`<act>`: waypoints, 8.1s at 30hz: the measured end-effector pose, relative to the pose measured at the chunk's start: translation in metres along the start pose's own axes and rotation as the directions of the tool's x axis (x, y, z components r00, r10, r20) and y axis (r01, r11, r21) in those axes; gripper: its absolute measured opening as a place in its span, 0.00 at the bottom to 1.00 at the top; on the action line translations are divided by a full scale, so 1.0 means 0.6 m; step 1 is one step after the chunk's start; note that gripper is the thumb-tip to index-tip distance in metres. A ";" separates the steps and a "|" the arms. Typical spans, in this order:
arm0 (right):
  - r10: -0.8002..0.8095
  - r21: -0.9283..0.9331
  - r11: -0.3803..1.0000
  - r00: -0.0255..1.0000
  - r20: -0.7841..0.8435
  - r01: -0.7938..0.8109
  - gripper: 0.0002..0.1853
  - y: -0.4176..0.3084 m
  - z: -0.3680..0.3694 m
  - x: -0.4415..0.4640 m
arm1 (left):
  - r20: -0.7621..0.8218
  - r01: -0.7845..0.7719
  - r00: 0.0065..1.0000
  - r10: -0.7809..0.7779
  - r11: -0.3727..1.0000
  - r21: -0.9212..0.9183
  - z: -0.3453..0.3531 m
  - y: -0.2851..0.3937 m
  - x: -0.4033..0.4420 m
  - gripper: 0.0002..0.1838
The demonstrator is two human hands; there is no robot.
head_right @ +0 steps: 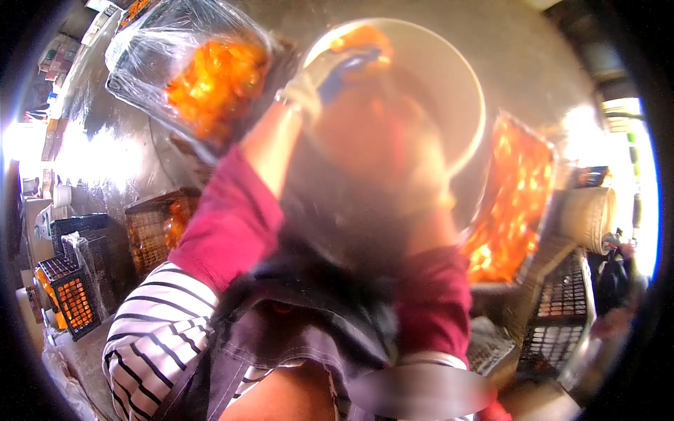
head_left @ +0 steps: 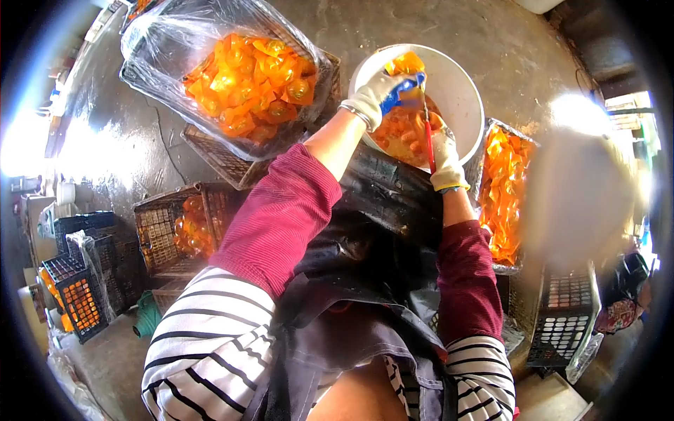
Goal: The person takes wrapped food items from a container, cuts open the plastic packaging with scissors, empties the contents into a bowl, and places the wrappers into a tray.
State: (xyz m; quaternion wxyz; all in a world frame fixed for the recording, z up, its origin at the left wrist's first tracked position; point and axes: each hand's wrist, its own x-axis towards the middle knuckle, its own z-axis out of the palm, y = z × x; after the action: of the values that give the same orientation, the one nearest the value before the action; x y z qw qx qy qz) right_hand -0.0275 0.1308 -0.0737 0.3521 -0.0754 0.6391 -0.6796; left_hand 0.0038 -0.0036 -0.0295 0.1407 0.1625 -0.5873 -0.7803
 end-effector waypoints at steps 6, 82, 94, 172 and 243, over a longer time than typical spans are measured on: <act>-0.324 -0.491 0.814 0.944 0.059 0.310 0.12 0.028 -0.027 0.023 | -0.009 0.009 1.000 -0.006 0.862 0.507 -0.001 -0.013 0.011 0.22; -0.274 0.387 0.850 0.928 -0.253 0.357 0.14 -0.019 -0.067 -0.046 | -0.131 0.054 0.968 -0.215 -0.332 0.942 -0.220 0.073 -0.074 0.32; -0.251 0.426 0.852 0.951 -0.181 0.306 0.15 -0.019 -0.050 -0.026 | -0.052 0.002 0.978 -0.203 -0.239 0.971 -0.238 0.095 -0.062 0.27; -0.117 -0.192 0.974 0.992 0.040 0.123 0.09 -0.004 -0.011 -0.018 | 0.315 -0.277 0.949 -0.007 0.457 0.845 -0.046 -0.103 0.057 0.19; -0.050 0.129 0.991 0.997 0.056 0.042 0.11 -0.025 -0.004 -0.018 | -0.070 0.200 0.978 -0.194 0.975 0.095 0.022 0.049 -0.019 0.18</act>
State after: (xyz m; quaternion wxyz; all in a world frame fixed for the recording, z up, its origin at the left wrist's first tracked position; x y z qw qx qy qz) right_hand -0.0263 0.1379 -0.0566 0.3594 -0.0875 0.5816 -0.7245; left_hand 0.0093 0.0046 0.0029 0.0717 0.2504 -0.6026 -0.7544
